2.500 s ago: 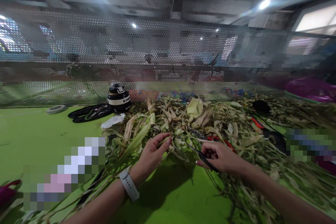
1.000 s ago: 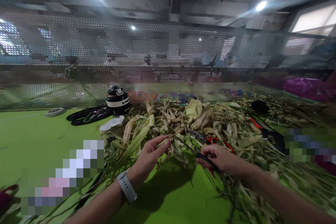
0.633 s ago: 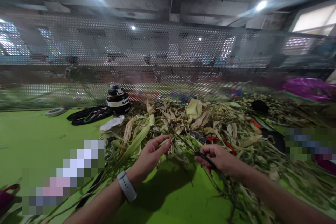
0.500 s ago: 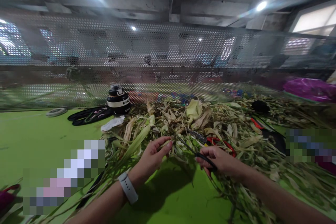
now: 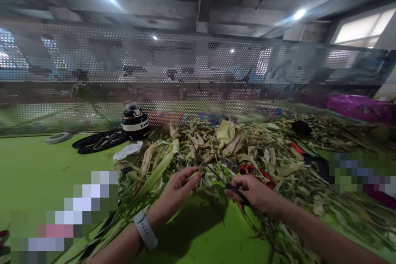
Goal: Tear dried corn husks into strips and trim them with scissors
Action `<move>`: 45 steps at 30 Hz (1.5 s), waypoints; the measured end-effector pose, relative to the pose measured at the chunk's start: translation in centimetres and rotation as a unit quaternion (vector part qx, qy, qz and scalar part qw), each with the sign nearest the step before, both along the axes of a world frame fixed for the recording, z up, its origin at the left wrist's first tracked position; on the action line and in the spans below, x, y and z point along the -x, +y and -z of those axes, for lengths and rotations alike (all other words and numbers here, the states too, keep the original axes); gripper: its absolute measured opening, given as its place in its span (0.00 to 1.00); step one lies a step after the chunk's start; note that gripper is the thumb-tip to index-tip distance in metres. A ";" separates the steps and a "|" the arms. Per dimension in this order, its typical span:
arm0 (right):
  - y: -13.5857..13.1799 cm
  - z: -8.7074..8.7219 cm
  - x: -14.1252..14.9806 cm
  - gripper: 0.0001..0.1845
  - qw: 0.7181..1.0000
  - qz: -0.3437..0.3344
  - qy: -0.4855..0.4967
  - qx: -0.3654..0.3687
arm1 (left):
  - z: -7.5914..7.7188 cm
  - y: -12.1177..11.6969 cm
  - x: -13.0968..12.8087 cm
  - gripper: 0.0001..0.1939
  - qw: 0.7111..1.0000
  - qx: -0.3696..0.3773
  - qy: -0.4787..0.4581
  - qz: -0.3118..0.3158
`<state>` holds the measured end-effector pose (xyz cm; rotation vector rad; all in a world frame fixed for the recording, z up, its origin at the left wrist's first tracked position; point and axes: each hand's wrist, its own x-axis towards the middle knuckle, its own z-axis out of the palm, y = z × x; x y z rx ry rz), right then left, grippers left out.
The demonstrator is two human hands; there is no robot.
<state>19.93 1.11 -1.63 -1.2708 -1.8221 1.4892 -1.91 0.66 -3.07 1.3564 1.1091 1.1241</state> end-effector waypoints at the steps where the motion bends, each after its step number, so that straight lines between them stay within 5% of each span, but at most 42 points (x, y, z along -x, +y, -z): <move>1: 0.2 0.1 0.0 0.23 1.000 0.010 0.013 -0.002 | 0.0 0.0 0.0 0.18 1.000 0.001 -0.003 0.000; 5: 1.1 0.8 -0.3 0.24 0.998 0.058 0.013 -0.033 | 0.0 0.1 0.1 0.15 0.998 0.014 -0.058 0.000; 9: 1.3 2.1 -0.5 0.23 0.994 0.052 -0.087 -0.043 | -0.1 0.3 0.5 0.14 0.981 0.033 -0.186 -0.040; 12: 0.8 2.8 -0.6 0.20 0.974 0.041 -0.179 -0.131 | -0.1 0.1 0.3 0.15 0.966 0.068 -0.246 -0.038; 20: -0.7 1.9 -0.3 0.14 0.889 -0.029 -0.341 -0.305 | -0.4 -1.0 -0.9 0.13 0.960 0.113 -0.254 0.031; 26: -1.0 1.5 0.0 0.13 0.860 -0.048 -0.393 -0.323 | -0.5 -1.4 -1.2 0.14 0.960 0.124 -0.250 0.020; 32: -0.8 1.5 0.0 0.08 0.894 -0.067 -0.365 -0.250 | -0.4 -1.7 -1.6 0.13 0.942 0.149 -0.299 0.034; 39: -0.6 1.9 -0.2 0.08 0.870 -0.035 -0.380 -0.313 | -0.2 -1.5 -1.8 0.11 0.939 0.148 -0.308 0.022; 45: 0.5 1.2 -0.8 0.08 0.926 0.010 -0.286 -0.247 | 0.1 -0.5 -1.3 0.13 0.953 0.101 -0.280 -0.062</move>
